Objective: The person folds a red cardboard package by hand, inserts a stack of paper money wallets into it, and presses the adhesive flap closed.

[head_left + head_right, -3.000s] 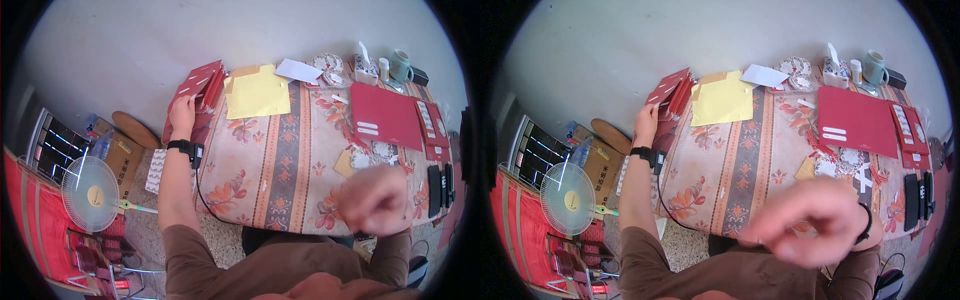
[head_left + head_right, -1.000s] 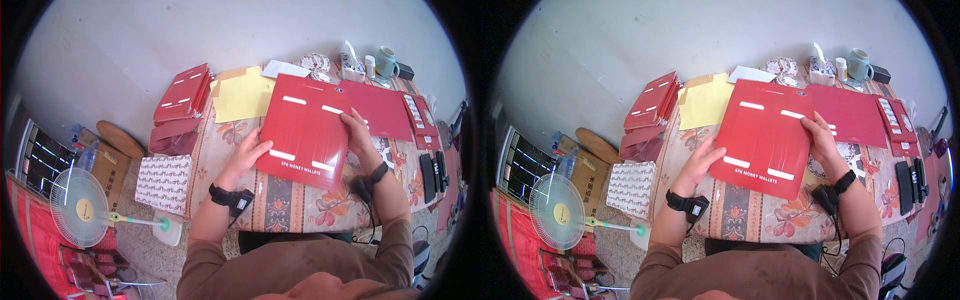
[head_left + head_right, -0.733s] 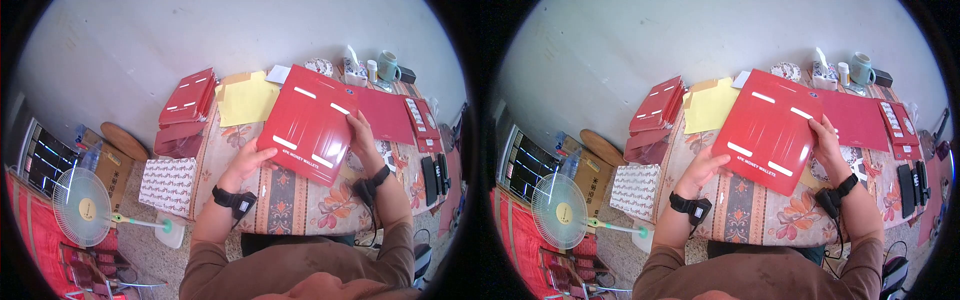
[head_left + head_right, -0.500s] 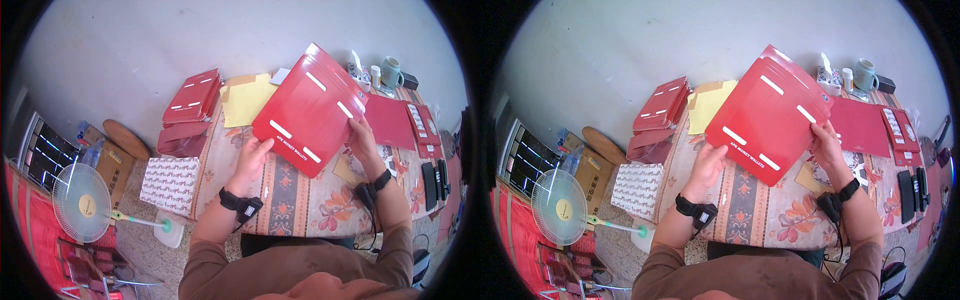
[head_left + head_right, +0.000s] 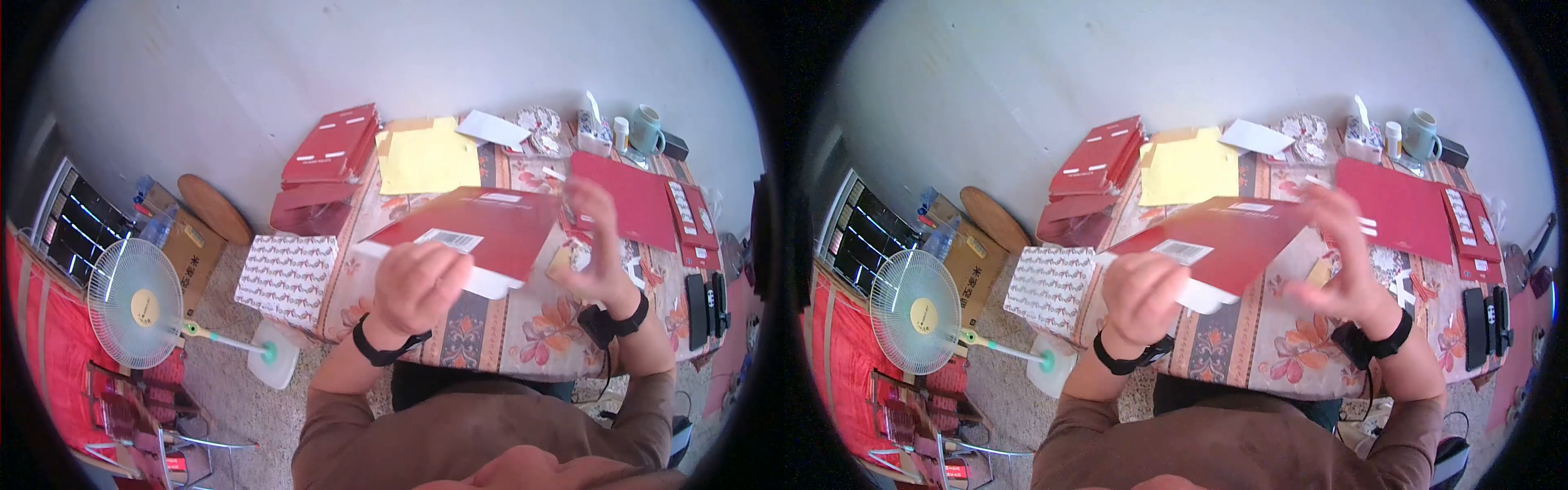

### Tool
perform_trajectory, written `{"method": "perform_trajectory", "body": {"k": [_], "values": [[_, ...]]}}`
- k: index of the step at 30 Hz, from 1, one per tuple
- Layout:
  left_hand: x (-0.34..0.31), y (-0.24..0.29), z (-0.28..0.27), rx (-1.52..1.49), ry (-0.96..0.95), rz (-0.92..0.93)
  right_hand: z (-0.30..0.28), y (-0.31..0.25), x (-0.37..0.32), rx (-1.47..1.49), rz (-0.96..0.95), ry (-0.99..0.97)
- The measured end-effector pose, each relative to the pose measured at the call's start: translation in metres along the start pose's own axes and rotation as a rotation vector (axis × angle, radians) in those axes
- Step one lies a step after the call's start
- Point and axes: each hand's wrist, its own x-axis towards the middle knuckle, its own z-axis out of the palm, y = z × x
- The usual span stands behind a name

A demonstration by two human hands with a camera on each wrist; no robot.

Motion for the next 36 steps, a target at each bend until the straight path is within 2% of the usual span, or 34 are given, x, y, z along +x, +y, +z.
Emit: {"method": "perform_trajectory", "body": {"k": [1, 2, 4, 8, 11, 14, 16, 20, 22, 26, 28, 30, 31, 33, 34, 35, 36], "values": [[-0.005, 0.01, 0.002, -0.009, -0.006, -0.013, 0.002, -0.013, -0.001, -0.04, -0.174, -0.168], [-0.012, 0.023, 0.007, -0.003, -0.07, -0.022, 0.007, -0.022, -0.008, -0.038, -0.161, -0.174], [-0.02, 0.047, 0.01, -0.032, -0.234, -0.04, 0.016, -0.036, -0.024, -0.147, -0.311, -0.509], [-0.056, 0.083, 0.031, -0.147, -0.326, -0.117, 0.032, -0.04, -0.062, -0.252, -0.357, -0.536], [-0.07, 0.092, 0.027, -0.234, -0.419, -0.196, 0.025, -0.046, -0.071, -0.435, -0.302, -0.786], [-0.087, 0.087, 0.014, -0.231, -0.468, -0.277, 0.02, -0.043, -0.082, -0.377, -0.233, -0.887], [-0.105, 0.08, 0.001, -0.16, -0.504, -0.397, 0.017, -0.042, -0.09, -0.377, -0.205, -0.921], [-0.111, 0.064, -0.017, -0.09, -0.503, -0.406, 0.014, -0.044, -0.102, -0.362, -0.165, -0.82], [-0.115, 0.06, -0.016, -0.161, -0.488, -0.252, 0.016, -0.046, -0.103, -0.368, -0.158, -0.802], [-0.114, 0.059, -0.014, -0.207, -0.532, -0.222, 0.017, -0.049, -0.104, -0.406, -0.136, -0.765], [-0.119, 0.059, -0.011, -0.242, -0.529, -0.276, 0.017, -0.047, -0.106, -0.389, -0.119, -0.747], [-0.116, 0.06, -0.009, -0.289, -0.522, -0.341, 0.016, -0.042, -0.108, -0.187, 0.074, -0.759], [-0.115, 0.06, -0.009, -0.332, -0.515, -0.406, 0.016, -0.039, -0.106, -0.187, 0.077, -0.759], [-0.111, 0.057, -0.007, -0.384, -0.522, -0.465, 0.015, -0.03, -0.099, 0.091, 0.38, -0.749], [-0.108, 0.054, -0.006, -0.433, -0.526, -0.523, 0.015, -0.027, -0.095, 0.092, 0.382, -0.749], [-0.106, 0.051, -0.005, -0.435, -0.527, -0.525, 0.016, -0.026, -0.091, 0.103, 0.477, -0.777], [-0.105, 0.047, -0.005, -0.526, -0.588, -0.638, 0.018, -0.025, -0.085, 0.116, 0.572, -0.804]]}}
